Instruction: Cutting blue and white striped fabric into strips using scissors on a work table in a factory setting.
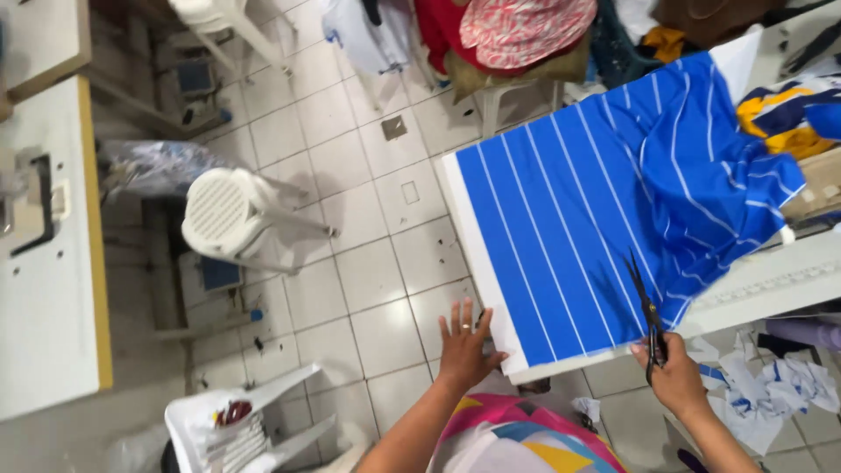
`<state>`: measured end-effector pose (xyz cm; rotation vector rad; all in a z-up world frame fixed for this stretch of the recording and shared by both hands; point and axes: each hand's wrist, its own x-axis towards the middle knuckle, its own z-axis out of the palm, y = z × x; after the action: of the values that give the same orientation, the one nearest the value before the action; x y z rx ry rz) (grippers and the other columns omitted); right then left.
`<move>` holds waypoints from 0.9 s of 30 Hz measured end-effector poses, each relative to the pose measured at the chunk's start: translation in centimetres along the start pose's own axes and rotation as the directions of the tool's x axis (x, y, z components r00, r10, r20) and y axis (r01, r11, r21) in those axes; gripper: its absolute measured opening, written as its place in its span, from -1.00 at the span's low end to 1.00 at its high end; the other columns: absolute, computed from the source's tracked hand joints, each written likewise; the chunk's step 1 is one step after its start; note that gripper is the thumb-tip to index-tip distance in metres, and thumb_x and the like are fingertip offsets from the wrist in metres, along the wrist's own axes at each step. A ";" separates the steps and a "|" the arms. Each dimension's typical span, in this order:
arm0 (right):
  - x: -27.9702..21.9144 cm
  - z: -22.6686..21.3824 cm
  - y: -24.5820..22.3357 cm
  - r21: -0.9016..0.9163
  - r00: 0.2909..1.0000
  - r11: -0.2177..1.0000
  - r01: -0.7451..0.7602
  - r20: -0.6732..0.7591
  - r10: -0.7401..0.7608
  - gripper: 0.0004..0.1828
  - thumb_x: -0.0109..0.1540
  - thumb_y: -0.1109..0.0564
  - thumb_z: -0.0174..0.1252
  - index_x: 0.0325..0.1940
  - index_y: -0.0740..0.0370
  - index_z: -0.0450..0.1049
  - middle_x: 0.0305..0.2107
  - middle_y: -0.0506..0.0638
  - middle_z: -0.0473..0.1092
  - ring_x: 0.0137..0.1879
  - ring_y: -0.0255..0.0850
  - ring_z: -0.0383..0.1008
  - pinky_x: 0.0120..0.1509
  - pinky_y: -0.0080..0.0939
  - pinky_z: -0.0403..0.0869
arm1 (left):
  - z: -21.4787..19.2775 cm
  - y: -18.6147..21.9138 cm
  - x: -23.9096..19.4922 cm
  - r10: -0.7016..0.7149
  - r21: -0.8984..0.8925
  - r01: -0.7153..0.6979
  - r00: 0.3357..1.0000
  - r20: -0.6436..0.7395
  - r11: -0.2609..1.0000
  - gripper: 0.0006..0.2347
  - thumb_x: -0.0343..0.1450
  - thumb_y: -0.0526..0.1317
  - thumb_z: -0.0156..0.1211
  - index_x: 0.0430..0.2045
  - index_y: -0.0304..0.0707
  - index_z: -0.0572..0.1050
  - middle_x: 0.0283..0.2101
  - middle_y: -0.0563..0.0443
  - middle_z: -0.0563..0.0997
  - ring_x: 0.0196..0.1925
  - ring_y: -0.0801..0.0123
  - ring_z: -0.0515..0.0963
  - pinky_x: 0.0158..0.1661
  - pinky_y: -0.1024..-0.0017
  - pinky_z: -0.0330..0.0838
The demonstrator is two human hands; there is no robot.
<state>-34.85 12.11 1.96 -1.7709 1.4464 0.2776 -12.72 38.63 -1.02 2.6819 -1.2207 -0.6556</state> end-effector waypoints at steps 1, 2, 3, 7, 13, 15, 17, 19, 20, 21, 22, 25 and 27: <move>-0.5 0.5 0.7 0.010 0.994 0.999 0.036 0.102 -0.037 -0.50 0.18 -0.21 0.08 0.02 0.17 0.31 -0.23 0.15 0.46 -0.08 0.10 0.46 -0.04 -0.01 0.33 | -0.1 0.8 -1.0 0.088 0.028 -0.088 0.996 -0.018 0.996 -0.24 0.26 0.23 0.22 0.29 0.00 0.01 0.39 -0.32 -0.18 0.41 -0.25 -0.27 0.20 -0.31 -0.27; -1.3 0.8 1.9 0.022 0.979 0.998 0.058 0.195 -0.061 -0.59 0.18 -0.22 0.05 -0.11 0.10 0.34 -0.31 0.09 0.46 -0.15 0.03 0.49 -0.06 -0.06 0.32 | 0.1 1.8 -2.2 0.187 0.052 -0.186 0.982 -0.028 0.981 -0.28 0.26 0.19 0.24 0.24 -0.06 0.10 0.37 -0.36 -0.08 0.40 -0.28 -0.18 0.19 -0.31 -0.18; -1.5 2.0 3.9 0.013 0.978 0.998 0.054 0.200 -0.055 -0.59 0.18 -0.22 0.05 -0.11 0.10 0.34 -0.31 0.09 0.46 -0.15 0.03 0.49 -0.06 -0.06 0.32 | 1.3 2.3 -2.7 0.182 0.044 -0.181 0.983 -0.022 0.983 -0.28 0.26 0.19 0.24 0.24 -0.06 0.10 0.37 -0.36 -0.08 0.40 -0.28 -0.18 0.19 -0.31 -0.18; -4.6 4.6 9.4 0.217 0.872 0.970 0.108 0.449 -0.197 -0.73 0.17 -0.05 0.17 -0.34 0.20 0.38 -0.55 0.02 0.32 -0.43 -0.19 0.34 -0.22 -0.21 0.33 | 5.1 3.7 -5.6 0.248 0.070 -0.245 0.968 -0.029 0.967 -0.29 0.20 0.14 0.28 0.21 -0.07 0.18 0.37 -0.26 0.04 0.41 -0.21 -0.09 0.14 -0.34 -0.07; -7.3 6.8 12.1 0.211 0.785 0.975 0.065 0.593 -0.180 -0.63 0.17 0.02 0.27 -0.59 0.17 0.27 -0.74 -0.04 0.21 -0.63 -0.25 0.20 -0.52 -0.25 0.20 | 4.1 4.4 -7.2 0.143 0.084 -0.153 0.983 0.118 0.985 -0.29 0.28 0.17 0.14 0.28 -0.09 0.06 0.41 -0.20 -0.05 0.44 -0.15 -0.17 0.22 -0.24 -0.18; -6.6 7.6 12.6 0.236 0.750 0.971 -0.021 0.646 -0.141 -0.67 0.21 0.02 0.20 -0.54 0.20 0.30 -0.74 0.01 0.24 -0.67 -0.21 0.24 -0.56 -0.25 0.24 | 4.5 4.2 -7.1 0.134 0.092 -0.148 0.981 0.138 0.985 -0.30 0.30 0.15 0.14 0.29 -0.09 0.05 0.41 -0.19 -0.05 0.44 -0.13 -0.18 0.24 -0.21 -0.20; -5.2 9.1 14.0 0.427 0.603 0.867 -0.257 0.772 -0.201 -0.61 0.19 -0.07 0.13 -0.45 0.33 0.35 -0.73 0.09 0.26 -0.67 -0.16 0.24 -0.54 -0.25 0.19 | 5.6 3.9 -7.2 0.166 0.146 -0.180 0.981 0.104 0.973 -0.29 0.29 0.13 0.17 0.29 -0.10 0.04 0.40 -0.16 -0.01 0.44 -0.14 -0.15 0.22 -0.25 -0.14; -5.4 11.1 14.2 0.458 0.626 0.853 -0.251 0.749 -0.218 -0.55 0.19 -0.15 0.10 -0.41 0.34 0.38 -0.72 0.13 0.29 -0.67 -0.11 0.32 -0.56 -0.24 0.21 | 3.4 4.5 -8.0 0.110 0.091 -0.127 0.978 0.177 0.988 -0.29 0.30 0.08 0.17 0.32 -0.09 0.02 0.41 -0.19 -0.03 0.46 -0.14 -0.18 0.26 -0.25 -0.19; -5.0 11.9 14.2 0.502 0.660 0.833 -0.232 0.710 -0.244 -0.48 0.20 -0.24 0.07 -0.37 0.34 0.40 -0.71 0.16 0.31 -0.66 -0.06 0.39 -0.59 -0.24 0.24 | 2.1 5.1 -7.8 0.073 0.044 -0.085 0.969 0.237 0.995 -0.29 0.32 0.03 0.18 0.35 -0.07 0.00 0.43 -0.22 -0.04 0.47 -0.14 -0.20 0.31 -0.24 -0.24; -5.5 11.2 13.9 0.500 0.660 0.835 -0.230 0.711 -0.244 -0.48 0.20 -0.24 0.07 -0.37 0.34 0.40 -0.71 0.16 0.31 -0.66 -0.06 0.39 -0.59 -0.24 0.24 | 2.5 5.3 -7.7 0.071 0.042 -0.083 0.969 0.235 0.996 -0.29 0.32 0.03 0.18 0.35 -0.07 0.00 0.43 -0.22 -0.04 0.47 -0.14 -0.20 0.31 -0.24 -0.24; -6.1 11.0 13.3 0.487 0.656 0.843 -0.227 0.717 -0.237 -0.46 0.19 -0.25 0.08 -0.37 0.36 0.40 -0.70 0.16 0.31 -0.66 -0.04 0.39 -0.58 -0.21 0.23 | 2.7 5.0 -7.7 0.059 0.045 -0.072 0.968 0.243 0.996 -0.28 0.31 0.04 0.18 0.36 -0.02 -0.02 0.43 -0.22 -0.05 0.47 -0.15 -0.20 0.30 -0.26 -0.25; -6.9 9.4 13.5 0.411 0.611 0.876 -0.253 0.770 -0.185 -0.50 0.20 -0.22 0.06 -0.37 0.33 0.36 -0.69 0.14 0.28 -0.63 -0.07 0.31 -0.56 -0.21 0.18 | 3.4 4.4 -7.5 0.043 0.065 -0.061 0.967 0.250 0.996 -0.27 0.31 0.08 0.18 0.34 0.07 -0.05 0.42 -0.23 -0.07 0.46 -0.15 -0.23 0.26 -0.25 -0.23; -6.9 8.4 13.3 0.337 0.567 0.900 -0.275 0.813 -0.131 -0.56 0.20 -0.18 0.05 -0.38 0.29 0.32 -0.69 0.10 0.24 -0.60 -0.12 0.23 -0.55 -0.23 0.13 | 3.6 4.0 -7.1 0.037 0.074 -0.057 0.969 0.245 0.996 -0.28 0.31 0.11 0.18 0.32 0.12 -0.06 0.42 -0.23 -0.10 0.45 -0.15 -0.25 0.23 -0.22 -0.20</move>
<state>-46.33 22.80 -5.12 -0.9522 0.7761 0.6766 -21.20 41.49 -0.78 2.6884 -1.3913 -0.9736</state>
